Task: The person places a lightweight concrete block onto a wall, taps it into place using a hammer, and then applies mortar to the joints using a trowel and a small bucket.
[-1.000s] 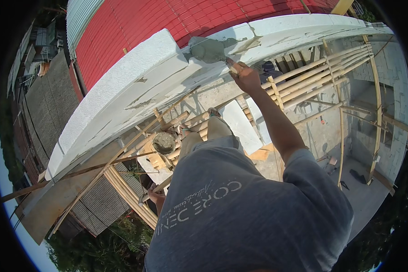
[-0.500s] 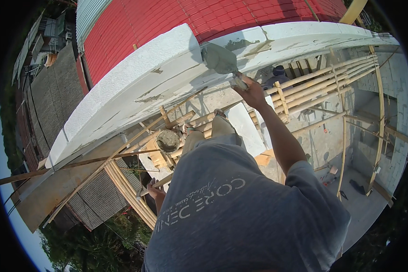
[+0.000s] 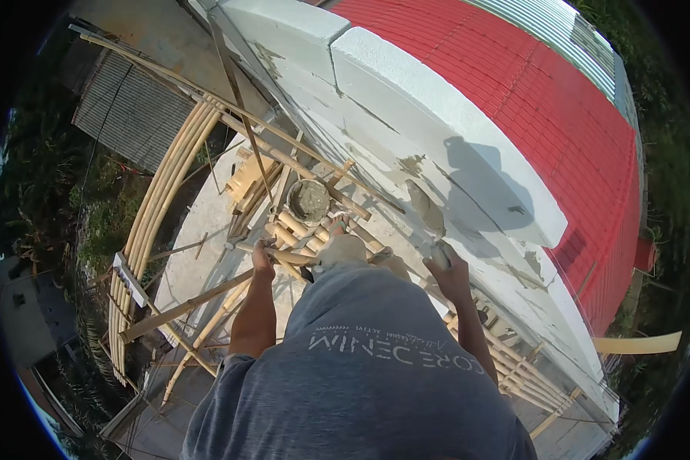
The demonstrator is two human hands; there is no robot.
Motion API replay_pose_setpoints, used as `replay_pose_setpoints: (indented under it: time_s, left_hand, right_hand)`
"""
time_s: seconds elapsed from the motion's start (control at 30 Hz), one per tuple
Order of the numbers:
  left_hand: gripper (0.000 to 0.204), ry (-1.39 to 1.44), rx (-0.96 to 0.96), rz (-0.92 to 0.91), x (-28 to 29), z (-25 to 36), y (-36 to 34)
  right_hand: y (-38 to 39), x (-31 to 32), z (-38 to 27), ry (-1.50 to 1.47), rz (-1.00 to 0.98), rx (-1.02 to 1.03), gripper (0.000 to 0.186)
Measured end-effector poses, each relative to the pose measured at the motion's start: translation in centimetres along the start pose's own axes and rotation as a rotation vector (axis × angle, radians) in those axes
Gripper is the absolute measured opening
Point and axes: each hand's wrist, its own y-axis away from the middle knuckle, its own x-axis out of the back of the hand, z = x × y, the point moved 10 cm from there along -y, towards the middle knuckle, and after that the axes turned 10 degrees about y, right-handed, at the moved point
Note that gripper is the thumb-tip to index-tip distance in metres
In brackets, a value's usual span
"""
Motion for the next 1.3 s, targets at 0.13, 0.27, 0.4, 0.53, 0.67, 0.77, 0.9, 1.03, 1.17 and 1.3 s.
replay_pose_setpoints:
  time_s: [0.13, 0.27, 0.4, 0.53, 0.67, 0.77, 0.9, 1.03, 1.17, 1.3]
  left_hand:
    - [0.036, 0.193, 0.041, 0.099, 4.2, -3.8, 0.9]
    - [0.031, 0.296, 0.100, 0.229, 9.1, -7.5, 1.5]
    - [0.027, 0.379, 0.051, 0.286, 11.2, -9.1, 3.6]
    - [0.024, 0.481, 0.153, 0.447, 15.9, -12.7, 4.4]
    - [0.030, 0.407, 0.189, 0.432, 14.5, -11.4, 4.5]
    - [0.032, 0.412, 0.169, 0.406, 14.6, -11.3, 2.7]
    - [0.031, 0.328, 0.076, 0.292, 12.1, -8.1, 0.6]
    - [0.035, 0.220, 0.043, 0.222, 11.8, -6.5, -1.4]
    - [0.039, 0.245, -0.048, 0.123, 9.8, -5.4, -2.4]
    - [0.043, 0.202, 0.026, 0.099, 10.7, -6.8, -3.8]
  right_hand:
    - [-9.8, -2.3, -10.0, 0.056, -0.170, 0.146, 0.061]
    - [-19.3, -4.5, -15.3, 0.172, -0.118, 0.323, 0.055]
    - [-23.8, -4.4, -19.2, -0.099, -0.282, 0.103, 0.044]
    - [-21.7, -2.1, -22.0, -0.182, -0.330, 0.013, 0.037]
    - [-17.1, -0.3, -19.8, -0.205, -0.209, -0.006, 0.036]
    - [-17.6, -2.5, -16.2, -0.050, -0.137, 0.056, 0.046]
    - [-22.1, -5.7, -17.9, 0.388, 0.052, 0.316, 0.062]
    - [-22.4, -5.5, -20.2, 0.352, 0.040, 0.184, 0.061]
    - [-21.2, -3.8, -21.3, 0.202, 0.023, 0.151, 0.059]
    - [-19.9, -2.2, -22.6, 0.024, 0.005, 0.133, 0.042]
